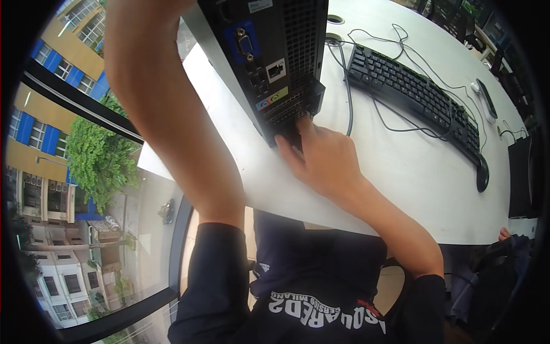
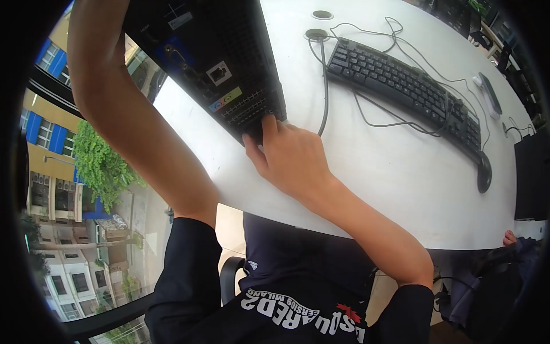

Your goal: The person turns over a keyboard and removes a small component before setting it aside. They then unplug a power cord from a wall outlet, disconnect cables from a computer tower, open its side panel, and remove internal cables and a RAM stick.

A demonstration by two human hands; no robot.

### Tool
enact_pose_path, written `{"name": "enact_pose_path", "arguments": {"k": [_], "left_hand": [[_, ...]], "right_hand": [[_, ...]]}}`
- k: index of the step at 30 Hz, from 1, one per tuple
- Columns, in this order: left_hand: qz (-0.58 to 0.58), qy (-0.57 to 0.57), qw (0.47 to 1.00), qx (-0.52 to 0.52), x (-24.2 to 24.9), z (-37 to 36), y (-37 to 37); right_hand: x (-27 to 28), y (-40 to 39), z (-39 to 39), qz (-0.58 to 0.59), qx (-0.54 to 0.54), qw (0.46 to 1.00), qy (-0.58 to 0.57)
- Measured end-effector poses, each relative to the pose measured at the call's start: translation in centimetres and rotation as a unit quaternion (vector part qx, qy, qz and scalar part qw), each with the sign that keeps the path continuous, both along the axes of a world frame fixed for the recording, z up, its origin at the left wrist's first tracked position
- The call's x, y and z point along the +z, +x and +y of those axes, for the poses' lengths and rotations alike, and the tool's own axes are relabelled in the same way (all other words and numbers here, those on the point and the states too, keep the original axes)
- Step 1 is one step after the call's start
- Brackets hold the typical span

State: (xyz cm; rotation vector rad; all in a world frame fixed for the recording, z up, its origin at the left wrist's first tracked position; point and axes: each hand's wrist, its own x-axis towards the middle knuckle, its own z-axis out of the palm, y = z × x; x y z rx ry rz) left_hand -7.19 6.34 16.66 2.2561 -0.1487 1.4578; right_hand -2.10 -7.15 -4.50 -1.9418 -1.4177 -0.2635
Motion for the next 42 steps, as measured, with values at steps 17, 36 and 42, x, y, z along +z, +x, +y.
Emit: {"name": "enact_pose_path", "arguments": {"k": [17, 36, 42], "left_hand": [[-0.012, -0.01, 0.999, 0.033, 0.0, -2.5, 1.1], [-0.044, -0.035, 0.996, -0.064, -1.1, -1.1, 1.2], [-0.033, -0.037, 0.998, -0.036, -1.0, -0.8, 1.1]], "right_hand": [[0.2, 0.1, -0.9, -0.018, 0.007, 0.998, -0.067], [0.8, -0.4, -1.0, 0.012, -0.002, 0.995, -0.101], [0.4, 1.9, -0.9, -0.007, 0.069, 0.993, -0.093]]}}
